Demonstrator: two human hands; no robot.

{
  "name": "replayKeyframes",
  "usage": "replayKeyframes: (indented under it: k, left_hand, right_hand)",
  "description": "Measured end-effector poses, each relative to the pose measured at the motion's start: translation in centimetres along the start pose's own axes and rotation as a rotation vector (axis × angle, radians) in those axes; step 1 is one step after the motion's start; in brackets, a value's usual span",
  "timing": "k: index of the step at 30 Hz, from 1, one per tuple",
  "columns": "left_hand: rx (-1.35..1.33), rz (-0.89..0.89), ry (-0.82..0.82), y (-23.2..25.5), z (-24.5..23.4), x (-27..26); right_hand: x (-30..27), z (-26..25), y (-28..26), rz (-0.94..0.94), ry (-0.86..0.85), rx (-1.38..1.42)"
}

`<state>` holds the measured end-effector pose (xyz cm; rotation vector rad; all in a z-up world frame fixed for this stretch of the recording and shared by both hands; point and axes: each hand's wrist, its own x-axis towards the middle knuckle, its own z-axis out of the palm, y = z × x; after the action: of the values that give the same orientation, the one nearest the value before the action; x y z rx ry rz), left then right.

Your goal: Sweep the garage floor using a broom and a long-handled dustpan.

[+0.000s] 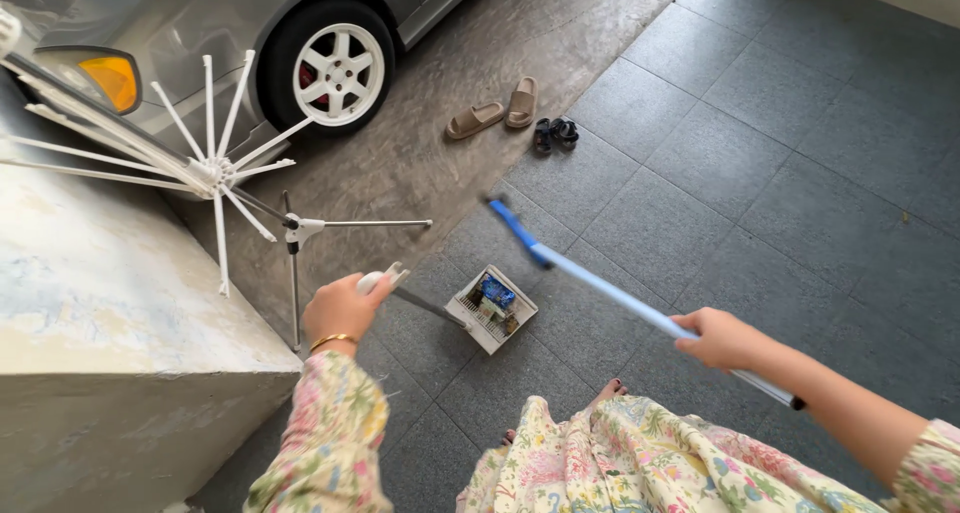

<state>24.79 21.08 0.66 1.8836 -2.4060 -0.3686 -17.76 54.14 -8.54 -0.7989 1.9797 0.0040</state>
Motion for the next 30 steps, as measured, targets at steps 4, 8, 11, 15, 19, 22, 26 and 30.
replayKeyframes:
  k: [4,8,11,15,19,22,26,30]
  left_hand:
    - [0.006,-0.068,0.019,-4.6,-2.0,-2.0]
    - [0.013,-0.131,0.025,-6.6,-2.0,-3.5]
    - [0.032,-0.138,0.037,-6.9,-0.5,-4.2]
    - [0.072,-0.1,0.085,-4.7,0.6,-4.6]
    - [0.06,-0.087,0.104,-2.8,0.7,-3.8]
    - [0.043,-0.087,0.078,-2.7,0.2,-3.3]
    - [0.048,-0.103,0.058,-3.9,0.0,-3.4]
    - [0.02,-0.114,0.125,-6.7,-0.9,-5.6]
  right_hand:
    - [4.2,1.5,3.4,0.028,0.147,-0.137]
    - [10.1,6.2,5.6,0.013,0.191,-0.234]
    - [11.0,10.1,4.1,0.006,0.128,-0.287]
    - [9.5,13.5,0.3,-0.15,0.074,-0.327]
    - [8.4,12.6,-1.9,-0.15,-0.035,-0.244]
    - [6.6,10.2,-3.6,-0.382,-0.072,-0.151]
    - [2.8,4.5,-6.4,-0.183,-0.23,-0.062]
    - [6.1,2.0,-6.3,-0.087,-0.013,-0.256]
